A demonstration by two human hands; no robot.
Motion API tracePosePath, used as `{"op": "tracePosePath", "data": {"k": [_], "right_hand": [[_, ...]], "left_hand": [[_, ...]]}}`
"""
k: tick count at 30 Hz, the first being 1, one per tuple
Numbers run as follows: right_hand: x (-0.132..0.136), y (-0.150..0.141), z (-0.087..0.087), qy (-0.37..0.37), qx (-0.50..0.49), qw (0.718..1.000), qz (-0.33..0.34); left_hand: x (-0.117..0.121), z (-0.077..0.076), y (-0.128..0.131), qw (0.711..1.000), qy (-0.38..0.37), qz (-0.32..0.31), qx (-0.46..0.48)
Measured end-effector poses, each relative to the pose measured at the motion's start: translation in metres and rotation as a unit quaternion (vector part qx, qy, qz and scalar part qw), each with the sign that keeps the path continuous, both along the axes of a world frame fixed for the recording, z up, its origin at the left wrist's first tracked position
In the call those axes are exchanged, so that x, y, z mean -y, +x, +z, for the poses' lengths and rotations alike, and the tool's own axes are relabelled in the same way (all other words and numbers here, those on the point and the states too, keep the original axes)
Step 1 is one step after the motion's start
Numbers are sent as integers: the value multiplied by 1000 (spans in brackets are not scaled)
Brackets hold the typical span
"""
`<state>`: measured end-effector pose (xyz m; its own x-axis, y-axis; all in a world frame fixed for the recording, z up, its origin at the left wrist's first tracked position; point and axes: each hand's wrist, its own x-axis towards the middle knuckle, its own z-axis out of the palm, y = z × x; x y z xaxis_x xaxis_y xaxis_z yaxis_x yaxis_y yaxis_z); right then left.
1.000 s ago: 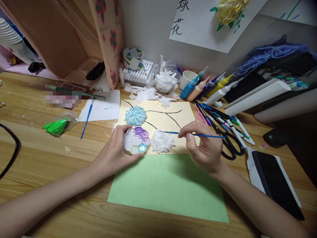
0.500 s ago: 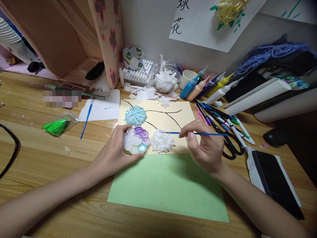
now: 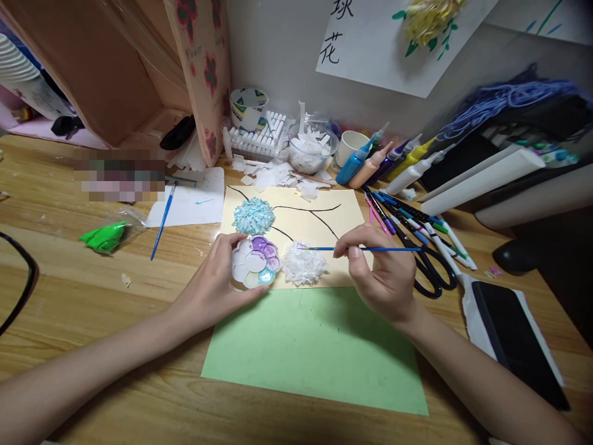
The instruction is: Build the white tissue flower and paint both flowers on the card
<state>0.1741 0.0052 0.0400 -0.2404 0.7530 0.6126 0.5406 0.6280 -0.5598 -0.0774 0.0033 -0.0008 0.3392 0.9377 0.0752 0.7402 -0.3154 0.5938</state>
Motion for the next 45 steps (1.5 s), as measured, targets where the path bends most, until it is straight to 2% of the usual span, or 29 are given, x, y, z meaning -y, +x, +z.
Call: {"op": "tracePosePath", "data": {"k": [7, 15, 25, 33, 39, 45], "right_hand": [[0, 2, 1, -14, -18, 999, -30], [-6, 5, -4, -80, -80, 992, -55], [-10, 5, -9, -116, -94, 987, -54], [-11, 6, -8, -104, -117, 986, -62], [-11, 5, -10, -122, -107, 985, -54], [-11, 6, -7, -108, -142, 982, -65]], "left_hand": [[1, 1, 1, 1000, 1, -2, -1], [1, 2, 0, 1000, 0, -5, 6], [1, 2, 1, 1000, -1, -2, 1], [0, 2, 0, 1000, -4, -3, 2], [0, 1, 0, 1000, -1, -2, 4], [1, 0, 0, 1000, 0, -4, 3]]}}
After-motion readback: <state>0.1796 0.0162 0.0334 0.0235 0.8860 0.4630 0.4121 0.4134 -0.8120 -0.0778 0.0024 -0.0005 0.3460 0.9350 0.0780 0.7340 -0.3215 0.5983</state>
